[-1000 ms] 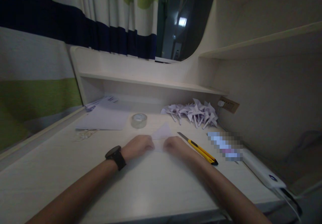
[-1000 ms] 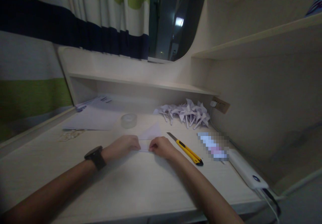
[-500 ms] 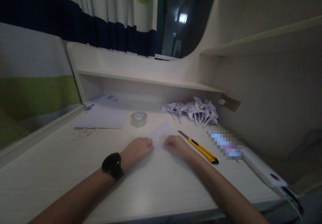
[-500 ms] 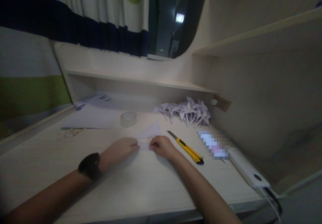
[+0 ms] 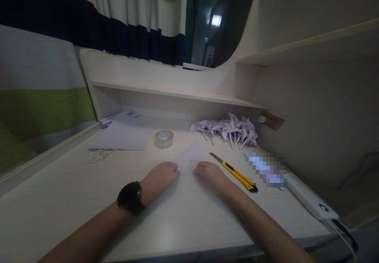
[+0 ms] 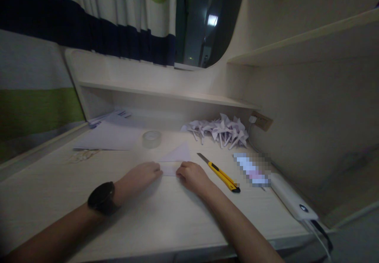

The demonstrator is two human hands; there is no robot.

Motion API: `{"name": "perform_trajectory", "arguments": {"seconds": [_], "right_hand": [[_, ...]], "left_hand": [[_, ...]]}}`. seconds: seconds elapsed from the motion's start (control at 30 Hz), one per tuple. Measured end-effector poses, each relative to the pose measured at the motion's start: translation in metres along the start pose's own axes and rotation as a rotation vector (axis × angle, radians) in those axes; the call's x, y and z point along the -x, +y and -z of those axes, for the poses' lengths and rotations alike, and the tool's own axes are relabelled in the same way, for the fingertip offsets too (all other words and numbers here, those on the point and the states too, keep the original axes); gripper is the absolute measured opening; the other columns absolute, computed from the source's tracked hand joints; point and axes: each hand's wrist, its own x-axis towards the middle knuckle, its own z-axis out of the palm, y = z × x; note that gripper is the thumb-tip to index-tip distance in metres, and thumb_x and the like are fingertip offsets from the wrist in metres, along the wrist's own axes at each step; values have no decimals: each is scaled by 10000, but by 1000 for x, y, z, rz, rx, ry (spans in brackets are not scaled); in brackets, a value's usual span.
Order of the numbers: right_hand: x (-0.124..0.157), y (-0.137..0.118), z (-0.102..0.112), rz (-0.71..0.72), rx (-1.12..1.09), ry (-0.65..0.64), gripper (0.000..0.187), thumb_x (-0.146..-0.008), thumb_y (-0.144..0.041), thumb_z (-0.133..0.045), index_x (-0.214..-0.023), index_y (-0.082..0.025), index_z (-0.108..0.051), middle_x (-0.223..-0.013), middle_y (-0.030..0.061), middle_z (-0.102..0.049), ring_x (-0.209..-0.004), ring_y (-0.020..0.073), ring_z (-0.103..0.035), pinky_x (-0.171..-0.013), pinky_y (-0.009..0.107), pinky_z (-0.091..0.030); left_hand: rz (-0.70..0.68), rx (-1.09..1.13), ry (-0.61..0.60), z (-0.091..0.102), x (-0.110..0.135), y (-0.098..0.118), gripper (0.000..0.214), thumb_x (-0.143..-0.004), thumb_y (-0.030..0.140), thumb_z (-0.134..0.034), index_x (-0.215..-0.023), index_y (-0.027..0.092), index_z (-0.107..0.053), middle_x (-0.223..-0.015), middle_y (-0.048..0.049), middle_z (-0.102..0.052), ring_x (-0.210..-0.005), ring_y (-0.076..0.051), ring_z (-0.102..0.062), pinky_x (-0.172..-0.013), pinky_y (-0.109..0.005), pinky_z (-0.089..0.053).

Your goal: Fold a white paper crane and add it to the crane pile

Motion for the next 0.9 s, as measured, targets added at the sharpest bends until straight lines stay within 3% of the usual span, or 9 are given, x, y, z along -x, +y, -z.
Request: {"name": "perform_trajectory", "arguments": {"seconds": [0.17, 0.37, 0.6, 0.9], "right_hand": [[3, -12, 11, -35, 135, -86, 149, -849, -152, -548, -885, -137, -692, -886, 99, -674, -830, 193, -616, -731, 261, -423], [4, -22, 20, -76, 144, -127, 172, -852, -114, -522, -925, -130, -677, -935, 111, -676, -875, 207, -619, -773, 275, -430], [5, -19, 21, -54, 88, -87, 172, -855, -96, -503, -910, -134, -662, -944, 101, -671, -921, 202, -588, -830, 279, -413], [7, -9, 24, -100, -103, -26, 228, -804, -83, -518, -918, -165, -699, -930, 81, -697, -841, 185, -626, -749, 256, -421]], "left_hand": [[43, 261, 62, -7, 2, -11, 247, -918, 117, -415, -865, 147, -655, -880, -74, -644, -822, -188, -574, -739, -298, -426], [13, 471, 63, -6, 5, -26, 224, -908, 156, -446, -887, 186, -666, -882, -52, -652, -837, -179, -588, -748, -290, -414], [61, 425, 81, -11, 3, -36, 221, -915, 227, -492, -803, 185, -678, -805, -46, -644, -811, -193, -572, -745, -308, -399], [50, 414, 93, -12, 2, -35, 260, -927, 200, -429, -836, 168, -671, -831, -54, -664, -822, -178, -604, -763, -296, -426]]}}
